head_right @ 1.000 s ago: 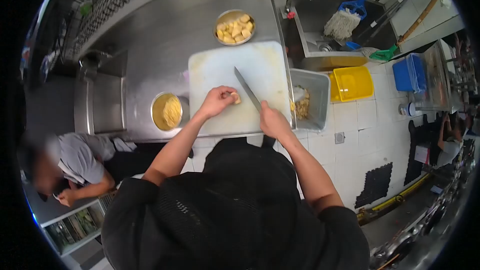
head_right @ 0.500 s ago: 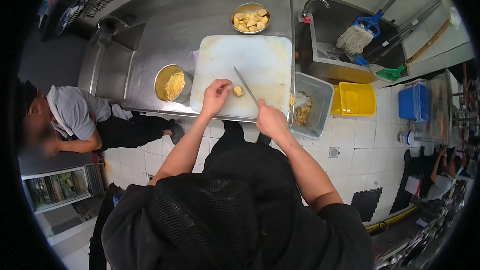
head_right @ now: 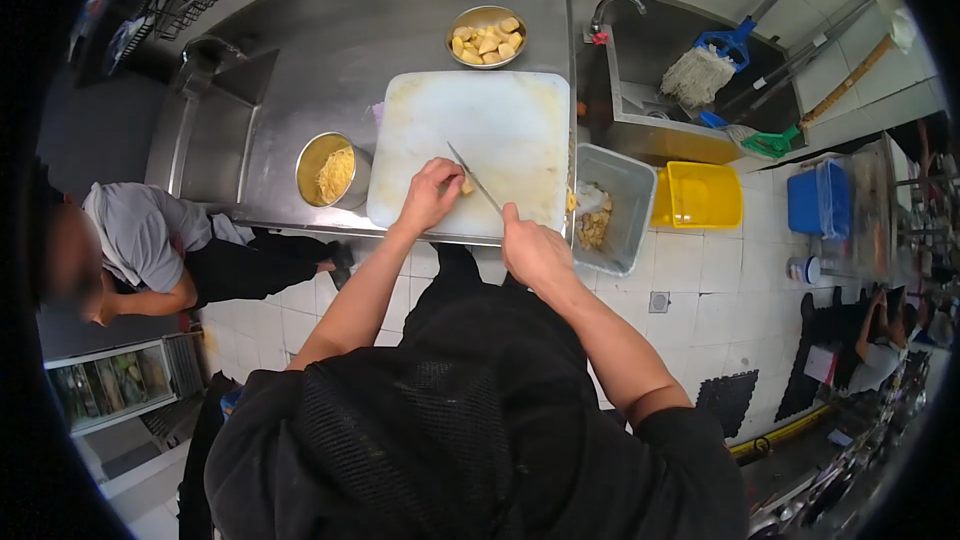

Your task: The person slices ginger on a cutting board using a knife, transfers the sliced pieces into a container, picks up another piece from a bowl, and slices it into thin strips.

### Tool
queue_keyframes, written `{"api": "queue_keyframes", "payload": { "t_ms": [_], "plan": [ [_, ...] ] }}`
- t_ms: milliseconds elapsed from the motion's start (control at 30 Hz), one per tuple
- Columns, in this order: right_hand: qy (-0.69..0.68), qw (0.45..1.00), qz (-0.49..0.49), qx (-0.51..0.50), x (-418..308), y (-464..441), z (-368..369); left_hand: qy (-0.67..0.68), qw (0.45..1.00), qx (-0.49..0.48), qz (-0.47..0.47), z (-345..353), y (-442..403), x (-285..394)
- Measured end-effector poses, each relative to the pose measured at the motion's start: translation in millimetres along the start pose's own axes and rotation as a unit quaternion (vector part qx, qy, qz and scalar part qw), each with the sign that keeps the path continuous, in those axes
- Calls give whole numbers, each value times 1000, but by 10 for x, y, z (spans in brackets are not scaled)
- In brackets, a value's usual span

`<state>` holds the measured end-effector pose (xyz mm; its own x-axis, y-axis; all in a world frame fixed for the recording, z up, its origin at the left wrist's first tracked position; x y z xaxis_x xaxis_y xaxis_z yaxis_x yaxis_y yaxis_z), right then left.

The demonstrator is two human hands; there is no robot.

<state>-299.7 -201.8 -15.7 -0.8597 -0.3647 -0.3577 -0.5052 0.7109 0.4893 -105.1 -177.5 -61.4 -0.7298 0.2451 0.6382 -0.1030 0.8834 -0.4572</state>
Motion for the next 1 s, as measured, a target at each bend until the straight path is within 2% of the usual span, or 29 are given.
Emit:
{"api": "queue_keyframes", "payload": {
  "t_ms": [33,167,333,467,533,700,933,1000],
  "plan": [
    [10,1000,0,-6,13,27,-13,-18,999,-9,28,-2,-29,53],
    [26,999,-1,-20,44,103,-33,13,1000,-7,10,7,-6,7],
    [10,1000,-11,2,-53,-309,341,10,1000,7,23,-18,6,42],
    [0,1000,-9,8,-20,-179,130,26,1000,-3,3,1,17,-7],
    [5,1000,-21,-8,-11,-13,26,12,999,0,35,10,22,5],
    [15,1000,-7,-5,-55,-250,314,8,1000,6,22,12,29,32],
    [-17,1000,-8,-7,37,30,62,5,1000,4,29,20,39,24],
    [-11,1000,0,-10,18,-165,270,5,999,18,35,14,21,46]
  ]
}}
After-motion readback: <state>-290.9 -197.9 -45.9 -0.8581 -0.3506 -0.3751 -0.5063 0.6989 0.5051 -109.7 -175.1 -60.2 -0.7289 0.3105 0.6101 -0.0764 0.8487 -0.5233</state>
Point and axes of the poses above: each hand's wrist, its own y-axis away from the middle knuckle, its own z-axis out of the palm, x = y × z, the point moved 9 cm from there along -y, towards the middle knuckle, and after that the axes turned 14 degrees about z, right-handed, at the moved point
